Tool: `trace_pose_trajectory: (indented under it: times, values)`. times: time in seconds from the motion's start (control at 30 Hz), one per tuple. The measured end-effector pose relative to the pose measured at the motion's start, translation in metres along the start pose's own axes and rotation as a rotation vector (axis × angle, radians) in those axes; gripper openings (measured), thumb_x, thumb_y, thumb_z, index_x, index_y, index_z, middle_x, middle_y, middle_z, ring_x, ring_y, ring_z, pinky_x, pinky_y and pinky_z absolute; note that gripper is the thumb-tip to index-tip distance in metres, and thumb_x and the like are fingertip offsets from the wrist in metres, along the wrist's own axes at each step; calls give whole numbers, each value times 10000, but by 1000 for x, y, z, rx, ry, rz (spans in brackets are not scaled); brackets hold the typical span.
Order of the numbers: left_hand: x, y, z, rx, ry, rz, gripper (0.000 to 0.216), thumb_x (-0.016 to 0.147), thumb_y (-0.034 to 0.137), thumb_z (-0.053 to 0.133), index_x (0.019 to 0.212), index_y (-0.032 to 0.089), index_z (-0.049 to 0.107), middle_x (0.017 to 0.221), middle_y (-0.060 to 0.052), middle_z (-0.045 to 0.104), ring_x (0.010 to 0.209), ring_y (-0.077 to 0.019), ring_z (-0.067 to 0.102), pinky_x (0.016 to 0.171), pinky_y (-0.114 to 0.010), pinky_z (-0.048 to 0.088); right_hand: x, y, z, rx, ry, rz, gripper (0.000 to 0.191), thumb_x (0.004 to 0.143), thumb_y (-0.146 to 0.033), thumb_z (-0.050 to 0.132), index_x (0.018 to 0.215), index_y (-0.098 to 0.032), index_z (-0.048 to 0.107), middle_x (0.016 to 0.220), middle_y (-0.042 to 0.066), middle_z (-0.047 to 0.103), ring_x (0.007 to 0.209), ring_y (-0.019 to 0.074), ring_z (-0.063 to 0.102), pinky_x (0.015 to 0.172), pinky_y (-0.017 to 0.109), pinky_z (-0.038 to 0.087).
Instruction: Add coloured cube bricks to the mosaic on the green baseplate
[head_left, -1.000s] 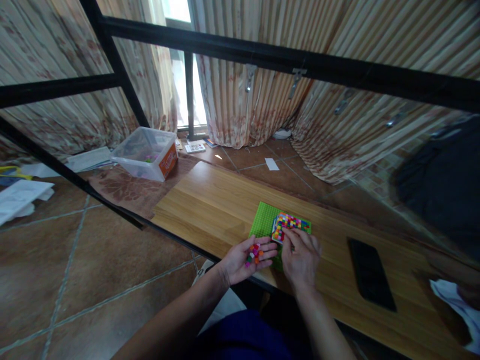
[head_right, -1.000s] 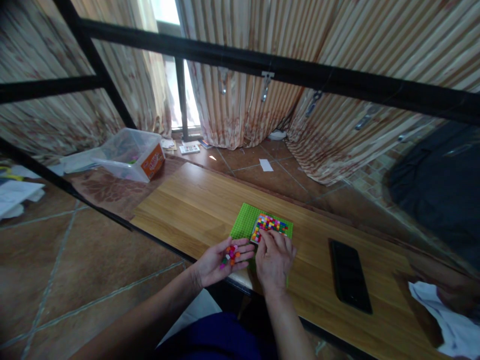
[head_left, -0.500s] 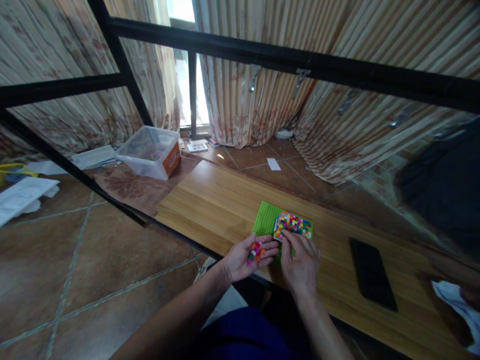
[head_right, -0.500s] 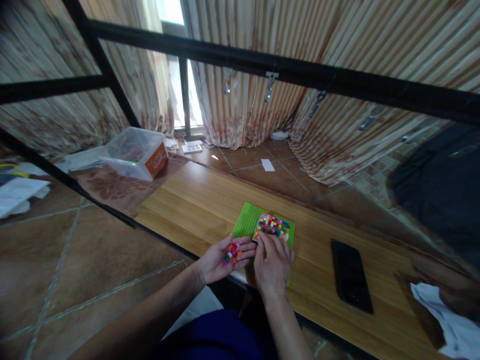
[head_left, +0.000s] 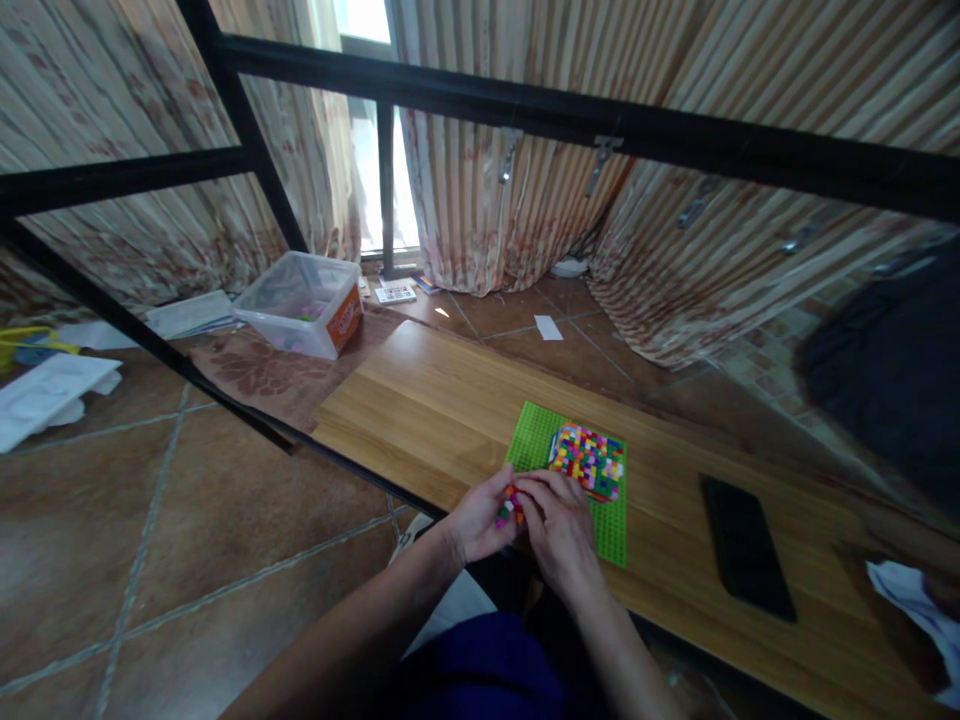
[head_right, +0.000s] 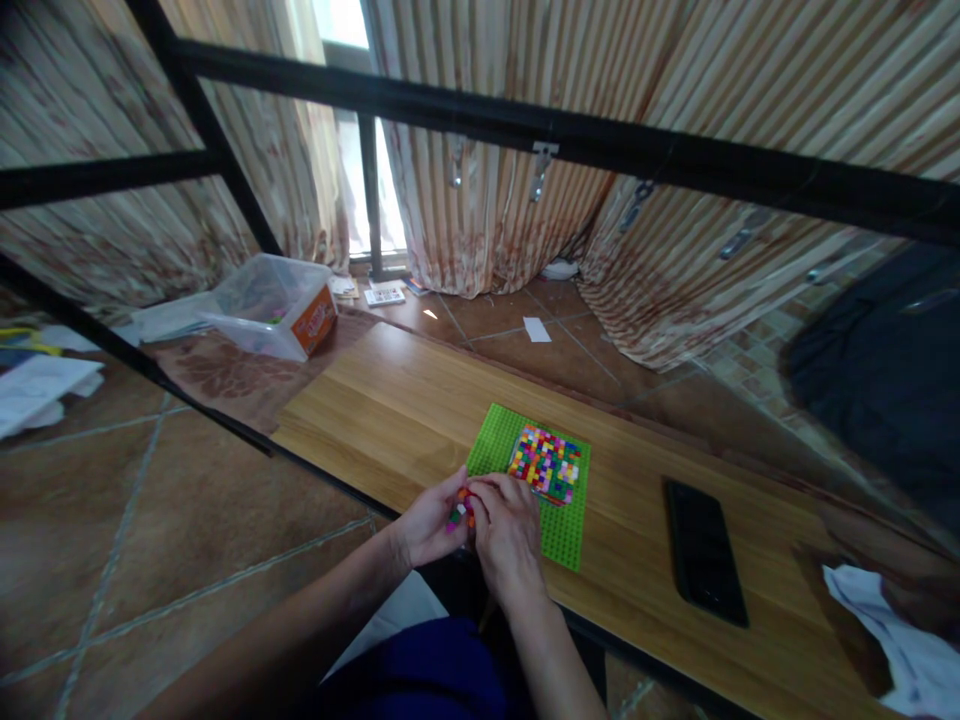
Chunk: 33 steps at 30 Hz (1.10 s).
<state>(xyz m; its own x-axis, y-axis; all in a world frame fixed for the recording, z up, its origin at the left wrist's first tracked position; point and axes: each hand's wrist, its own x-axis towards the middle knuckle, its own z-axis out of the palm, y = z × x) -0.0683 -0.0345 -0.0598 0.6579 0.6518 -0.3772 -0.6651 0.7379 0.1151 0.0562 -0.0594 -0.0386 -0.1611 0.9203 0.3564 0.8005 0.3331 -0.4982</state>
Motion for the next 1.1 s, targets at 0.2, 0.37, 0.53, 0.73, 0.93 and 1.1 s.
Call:
trace_pose_trajectory:
  times: [0.2, 0.37, 0.53, 0.73, 0.93, 1.1]
  values:
    - [-3, 0, 6, 72, -18, 35, 354, 967, 379, 446, 1009, 93, 652, 811, -59, 680, 727, -119, 647, 759, -231, 487, -1, 1, -7, 95, 10, 120, 245, 927, -334, 472, 906, -217, 687, 936, 55, 682, 915, 206, 571, 841, 379, 442]
    - [-2, 0, 1, 100, -72, 28, 428, 959, 438, 432, 1081, 81, 634, 958, -119, 692, 875, -176, 663, 874, -307, 460, -5, 11, -18, 187, 117, 278, 280, 907, -400, 493, 991, -216, 687, 1017, 75, 694, 956, 218, 604, 866, 393, 460]
    - [0, 1, -5, 141, -88, 27, 431, 957, 430, 440, 1165, 90, 602, 1120, -163, 673, 993, -208, 659, 901, -323, 440, -5, 24, -30, 200, 232, 297, 321, 896, -429, 499, 1012, -215, 707, 1054, 91, 699, 983, 221, 625, 902, 405, 472]
    - [0, 2, -5, 163, -71, 19, 437, 963, 432, 424, 1170, 96, 613, 1169, -151, 666, 1009, -207, 656, 909, -327, 436, -2, 37, -38, 93, 287, 332, 346, 883, -461, 511, 974, -196, 714, 989, 94, 716, 892, 224, 650, 838, 377, 488]
    - [0, 2, -4, 156, -68, 24, 412, 970, 405, 418, 1156, 98, 621, 1158, -142, 672, 1004, -207, 658, 904, -329, 438, 9, 44, -35, 13, 355, 235, 307, 888, -427, 522, 933, -214, 739, 962, 79, 686, 930, 215, 602, 852, 374, 462]
    - [-1, 2, -2, 157, -62, 14, 407, 977, 397, 401, 1138, 102, 631, 1138, -129, 683, 993, -201, 659, 880, -318, 443, 16, 47, -28, -57, 422, 207, 273, 863, -428, 574, 873, -230, 761, 1007, 87, 631, 969, 223, 546, 873, 391, 425]
